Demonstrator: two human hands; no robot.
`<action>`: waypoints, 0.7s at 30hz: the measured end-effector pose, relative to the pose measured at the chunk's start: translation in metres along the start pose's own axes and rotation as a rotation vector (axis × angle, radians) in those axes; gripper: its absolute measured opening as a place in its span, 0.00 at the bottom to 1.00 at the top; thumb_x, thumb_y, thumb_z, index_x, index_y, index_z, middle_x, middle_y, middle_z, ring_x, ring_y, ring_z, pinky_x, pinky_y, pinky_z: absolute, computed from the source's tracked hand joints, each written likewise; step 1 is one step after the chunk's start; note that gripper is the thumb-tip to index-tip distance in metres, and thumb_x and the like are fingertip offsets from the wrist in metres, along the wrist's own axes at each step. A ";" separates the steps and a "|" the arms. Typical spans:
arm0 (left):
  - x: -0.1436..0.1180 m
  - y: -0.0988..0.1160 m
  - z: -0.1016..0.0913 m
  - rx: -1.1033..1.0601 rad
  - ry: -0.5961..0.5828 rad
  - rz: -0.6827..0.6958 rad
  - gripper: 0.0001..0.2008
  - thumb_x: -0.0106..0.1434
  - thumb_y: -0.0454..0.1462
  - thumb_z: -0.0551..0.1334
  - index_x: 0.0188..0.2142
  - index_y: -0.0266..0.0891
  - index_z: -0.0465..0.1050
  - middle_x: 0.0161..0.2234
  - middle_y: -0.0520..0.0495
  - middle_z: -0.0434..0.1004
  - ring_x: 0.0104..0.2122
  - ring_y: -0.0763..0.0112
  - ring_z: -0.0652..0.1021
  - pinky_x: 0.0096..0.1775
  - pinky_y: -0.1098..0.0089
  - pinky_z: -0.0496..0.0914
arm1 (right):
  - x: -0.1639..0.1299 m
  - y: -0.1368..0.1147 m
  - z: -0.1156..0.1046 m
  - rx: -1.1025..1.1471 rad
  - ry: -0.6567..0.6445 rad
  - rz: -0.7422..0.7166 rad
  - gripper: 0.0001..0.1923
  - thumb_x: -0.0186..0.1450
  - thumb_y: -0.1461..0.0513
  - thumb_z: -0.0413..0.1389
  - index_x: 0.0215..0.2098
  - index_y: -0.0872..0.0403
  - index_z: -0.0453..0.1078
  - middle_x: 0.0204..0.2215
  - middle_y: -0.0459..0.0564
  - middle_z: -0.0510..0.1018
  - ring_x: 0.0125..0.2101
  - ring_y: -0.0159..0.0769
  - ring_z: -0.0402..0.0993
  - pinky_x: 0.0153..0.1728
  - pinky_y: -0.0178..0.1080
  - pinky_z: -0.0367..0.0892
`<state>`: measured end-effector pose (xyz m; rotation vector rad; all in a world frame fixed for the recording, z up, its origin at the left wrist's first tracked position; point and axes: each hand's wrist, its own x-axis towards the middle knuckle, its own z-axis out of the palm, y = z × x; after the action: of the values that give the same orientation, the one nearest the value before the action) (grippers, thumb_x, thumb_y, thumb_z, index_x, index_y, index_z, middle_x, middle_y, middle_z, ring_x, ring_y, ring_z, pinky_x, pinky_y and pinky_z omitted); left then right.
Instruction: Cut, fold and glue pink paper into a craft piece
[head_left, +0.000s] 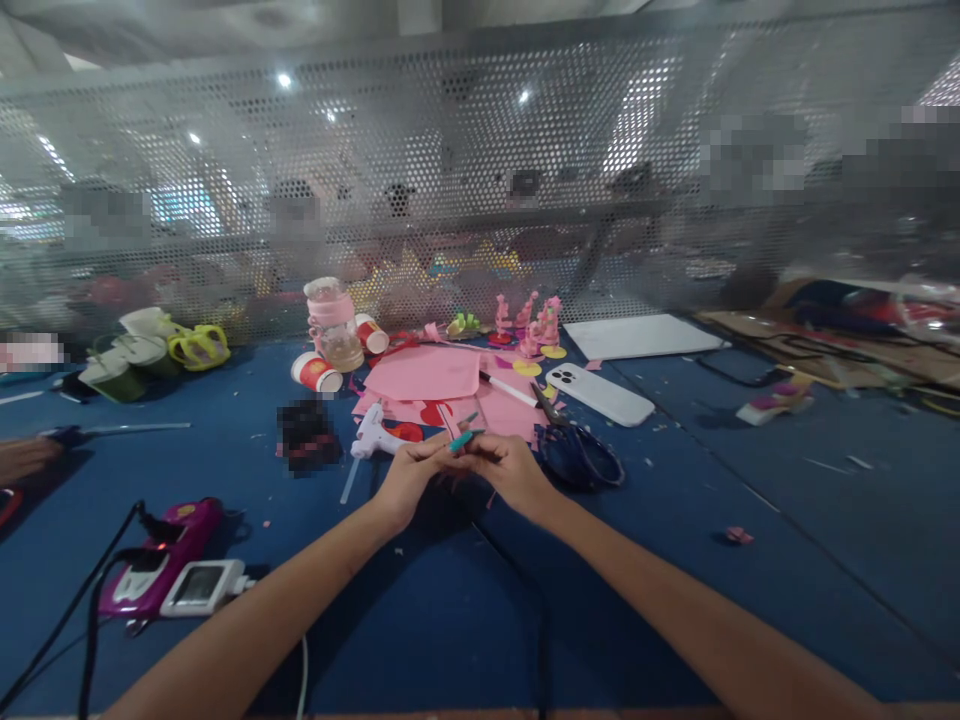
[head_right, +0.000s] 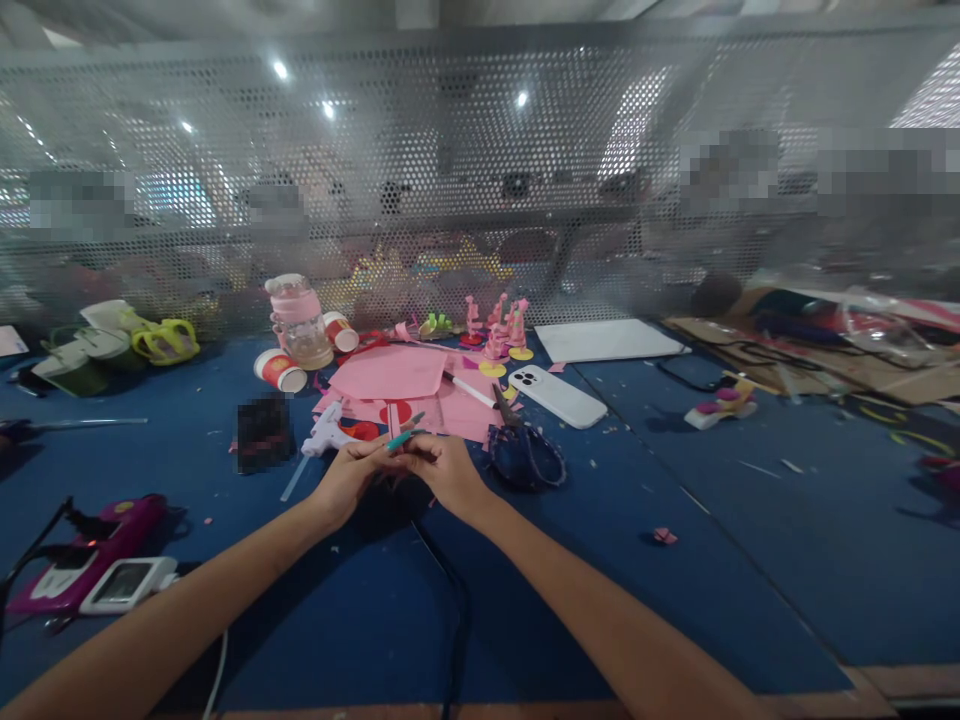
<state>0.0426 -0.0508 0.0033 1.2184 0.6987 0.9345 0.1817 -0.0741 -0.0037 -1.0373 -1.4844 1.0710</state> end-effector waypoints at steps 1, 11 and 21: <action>0.000 0.000 -0.001 -0.008 -0.016 -0.007 0.07 0.44 0.38 0.67 0.16 0.36 0.74 0.21 0.51 0.71 0.23 0.76 0.68 0.27 0.74 0.62 | 0.000 0.000 0.000 0.011 -0.011 0.016 0.18 0.49 0.47 0.58 0.20 0.54 0.70 0.20 0.47 0.76 0.24 0.38 0.74 0.29 0.39 0.69; 0.005 0.004 -0.006 -0.092 0.160 -0.002 0.13 0.35 0.42 0.71 0.15 0.35 0.74 0.15 0.53 0.70 0.19 0.80 0.67 0.25 0.77 0.62 | -0.001 -0.005 0.000 -0.010 -0.107 0.071 0.19 0.48 0.48 0.59 0.19 0.56 0.69 0.17 0.48 0.76 0.20 0.35 0.73 0.26 0.37 0.69; 0.005 0.002 -0.007 0.081 0.121 0.018 0.08 0.42 0.39 0.68 0.17 0.36 0.76 0.18 0.52 0.74 0.20 0.78 0.70 0.26 0.77 0.64 | -0.002 0.004 -0.004 -0.502 -0.063 -0.384 0.18 0.62 0.54 0.49 0.22 0.56 0.69 0.18 0.47 0.76 0.19 0.30 0.71 0.22 0.31 0.63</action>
<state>0.0386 -0.0432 0.0044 1.2483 0.8298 1.0093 0.1863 -0.0742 -0.0079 -0.9974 -1.9650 0.4696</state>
